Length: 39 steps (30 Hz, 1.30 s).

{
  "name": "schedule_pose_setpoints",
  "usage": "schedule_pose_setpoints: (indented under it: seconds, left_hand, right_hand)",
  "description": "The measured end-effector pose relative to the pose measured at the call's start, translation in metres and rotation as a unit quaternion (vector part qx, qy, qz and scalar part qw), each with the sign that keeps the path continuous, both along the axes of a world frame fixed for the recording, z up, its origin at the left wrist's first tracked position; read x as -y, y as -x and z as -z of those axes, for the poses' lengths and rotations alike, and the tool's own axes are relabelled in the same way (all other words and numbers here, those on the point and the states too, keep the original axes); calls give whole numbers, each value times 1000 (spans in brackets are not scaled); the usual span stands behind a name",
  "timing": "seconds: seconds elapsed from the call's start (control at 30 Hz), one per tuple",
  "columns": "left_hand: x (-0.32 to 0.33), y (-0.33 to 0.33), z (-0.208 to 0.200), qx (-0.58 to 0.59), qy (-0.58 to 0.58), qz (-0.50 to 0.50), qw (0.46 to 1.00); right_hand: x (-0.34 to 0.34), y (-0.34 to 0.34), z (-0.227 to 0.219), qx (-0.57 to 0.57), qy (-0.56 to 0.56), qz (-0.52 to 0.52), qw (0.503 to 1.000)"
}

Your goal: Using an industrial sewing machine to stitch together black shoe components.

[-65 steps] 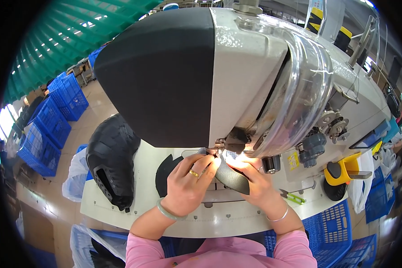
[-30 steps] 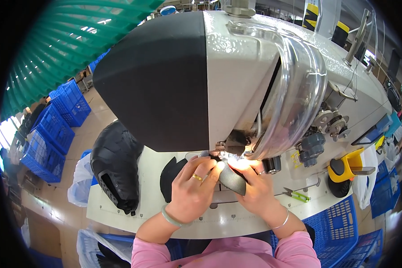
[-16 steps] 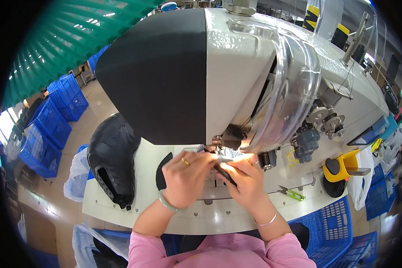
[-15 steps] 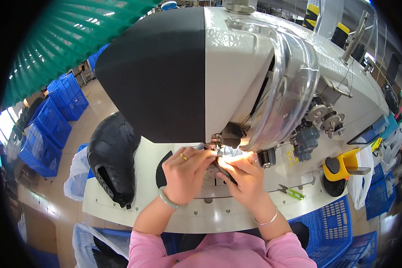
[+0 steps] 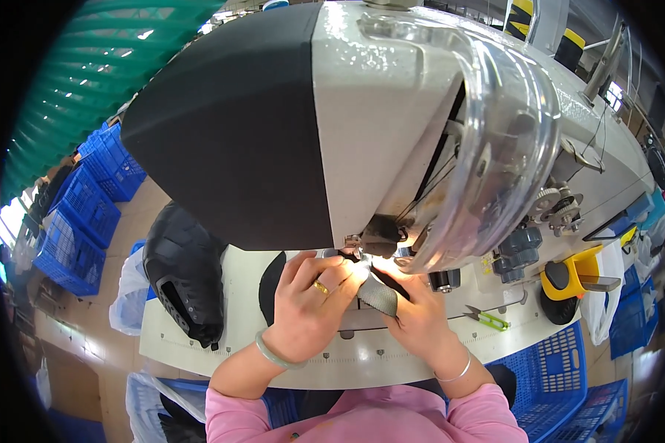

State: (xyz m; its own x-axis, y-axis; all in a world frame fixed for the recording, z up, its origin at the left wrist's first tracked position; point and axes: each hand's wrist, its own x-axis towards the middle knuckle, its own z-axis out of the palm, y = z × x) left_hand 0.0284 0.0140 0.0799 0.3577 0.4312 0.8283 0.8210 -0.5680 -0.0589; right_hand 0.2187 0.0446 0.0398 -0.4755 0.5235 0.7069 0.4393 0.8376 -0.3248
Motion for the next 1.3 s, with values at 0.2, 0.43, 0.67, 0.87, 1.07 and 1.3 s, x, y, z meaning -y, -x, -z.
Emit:
schedule_pose_setpoints:
  seconds: [0.2,0.43,0.67,0.87,1.07,1.3]
  left_hand:
    - [-2,-3,-4,24,40,1,999]
    - [0,3,-11,-11,61,20,998]
    - [0,5,-16,-29,82,14,996]
    - [2,3,-19,-42,84,3,996]
    - [-2,5,-10,6,55,-6,998]
    - [-16,-13,2,125,-2,-36,992]
  right_hand:
    - [4,3,-3,17,-39,31,999]
    - [4,6,-13,4,-69,57,996]
    - [-1,9,-8,-9,-107,56,993]
    - [2,10,-4,-30,-48,51,997]
    - [-3,12,-7,-27,-14,32,999]
    - [-11,13,-15,-57,6,-34,998]
